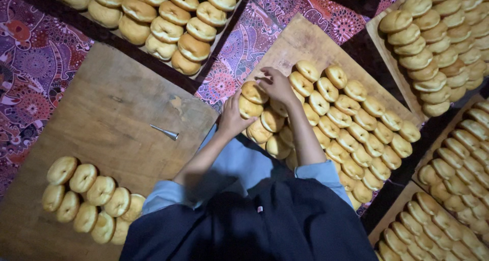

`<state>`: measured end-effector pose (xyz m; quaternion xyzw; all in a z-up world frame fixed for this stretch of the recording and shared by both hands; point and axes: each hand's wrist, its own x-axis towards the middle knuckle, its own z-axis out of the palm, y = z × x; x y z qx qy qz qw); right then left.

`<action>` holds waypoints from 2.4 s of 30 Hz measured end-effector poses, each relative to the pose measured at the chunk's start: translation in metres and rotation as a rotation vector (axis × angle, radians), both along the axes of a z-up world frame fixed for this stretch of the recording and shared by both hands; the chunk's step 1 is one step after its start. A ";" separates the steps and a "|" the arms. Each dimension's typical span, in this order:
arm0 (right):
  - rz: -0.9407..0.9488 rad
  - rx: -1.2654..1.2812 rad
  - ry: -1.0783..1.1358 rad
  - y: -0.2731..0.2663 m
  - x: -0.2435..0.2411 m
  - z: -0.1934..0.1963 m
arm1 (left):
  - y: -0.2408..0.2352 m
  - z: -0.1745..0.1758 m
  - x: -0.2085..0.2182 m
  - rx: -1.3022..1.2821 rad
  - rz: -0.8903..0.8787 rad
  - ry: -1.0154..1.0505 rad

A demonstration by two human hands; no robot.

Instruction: The person sits on the floor and uses a metal rod to poke holes in round baked buns, then places them on a wooden board. The person repeats this process for multiple buns and arranges them in rows.

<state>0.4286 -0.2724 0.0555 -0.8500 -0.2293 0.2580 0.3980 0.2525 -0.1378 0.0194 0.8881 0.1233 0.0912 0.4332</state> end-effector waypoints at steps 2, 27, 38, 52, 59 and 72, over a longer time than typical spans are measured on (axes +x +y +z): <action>0.214 0.088 -0.014 0.000 0.012 -0.012 | -0.001 -0.011 0.003 -0.098 0.004 -0.092; 0.752 0.295 -0.104 0.217 -0.366 -0.020 | 0.312 0.048 -0.406 0.382 0.599 0.449; 0.747 0.298 0.012 0.316 -0.470 -0.085 | 0.344 0.026 -0.389 0.524 0.134 0.884; -0.307 0.321 -0.357 0.097 -0.187 -0.005 | 0.194 0.101 0.026 0.348 -0.732 -0.038; -0.856 0.232 -0.355 0.039 -0.042 -0.031 | 0.043 0.123 0.253 0.739 -1.093 0.211; -0.780 0.460 -0.140 -0.061 -0.012 -0.004 | 0.043 0.060 0.251 0.179 -0.792 0.363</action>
